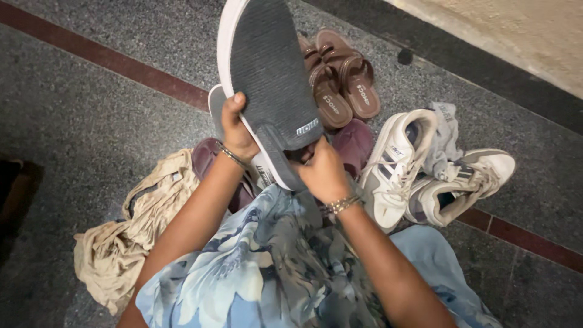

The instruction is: The person cleans multiple pairs of shoes, including sneakers and sandals, using a spray bottle and a cloth. They remove insoles, spray the shoes, and wipe them thoroughly.

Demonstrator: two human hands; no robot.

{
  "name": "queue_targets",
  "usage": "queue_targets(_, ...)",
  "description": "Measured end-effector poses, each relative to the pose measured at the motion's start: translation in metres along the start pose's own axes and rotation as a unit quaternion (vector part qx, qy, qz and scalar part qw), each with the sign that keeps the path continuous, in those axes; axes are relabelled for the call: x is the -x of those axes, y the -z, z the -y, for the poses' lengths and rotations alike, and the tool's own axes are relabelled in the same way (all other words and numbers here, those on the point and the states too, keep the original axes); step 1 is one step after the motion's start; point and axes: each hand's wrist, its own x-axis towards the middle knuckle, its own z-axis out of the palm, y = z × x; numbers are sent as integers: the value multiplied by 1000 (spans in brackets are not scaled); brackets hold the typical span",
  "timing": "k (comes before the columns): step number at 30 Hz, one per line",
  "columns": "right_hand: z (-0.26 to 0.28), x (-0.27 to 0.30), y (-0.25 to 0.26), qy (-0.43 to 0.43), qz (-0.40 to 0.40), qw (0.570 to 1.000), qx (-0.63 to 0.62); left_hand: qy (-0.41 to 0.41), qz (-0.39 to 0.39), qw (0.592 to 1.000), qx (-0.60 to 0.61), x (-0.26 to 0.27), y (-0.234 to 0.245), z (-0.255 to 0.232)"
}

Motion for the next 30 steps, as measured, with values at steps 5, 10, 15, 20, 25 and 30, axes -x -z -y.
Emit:
queue_targets(5, -13, -21, 5, -43, -15, 999, 9, -9, -19, 1000, 21, -1, -2, 6)
queue_targets(10, -20, -33, 11, 26, -39, 979, 200, -29, -42, 998, 29, 1, -6, 12)
queue_targets(15, -7, -38, 21, 52, -15, 974, 220, -24, -45, 998, 29, -2, 2, 7)
queue_targets(20, 12, -46, 47, -55, 111, 992, -23, -17, -70, 996, 47, -8, 12, 3)
queue_targets(25, 17, -37, 53, 74, 72, 988, 117, -14, -70, 996, 51, -8, 15, 8)
queue_targets(30, 1, -26, 41, 24, 81, 994, 69, -1, -22, 999, 34, -8, 14, 4)
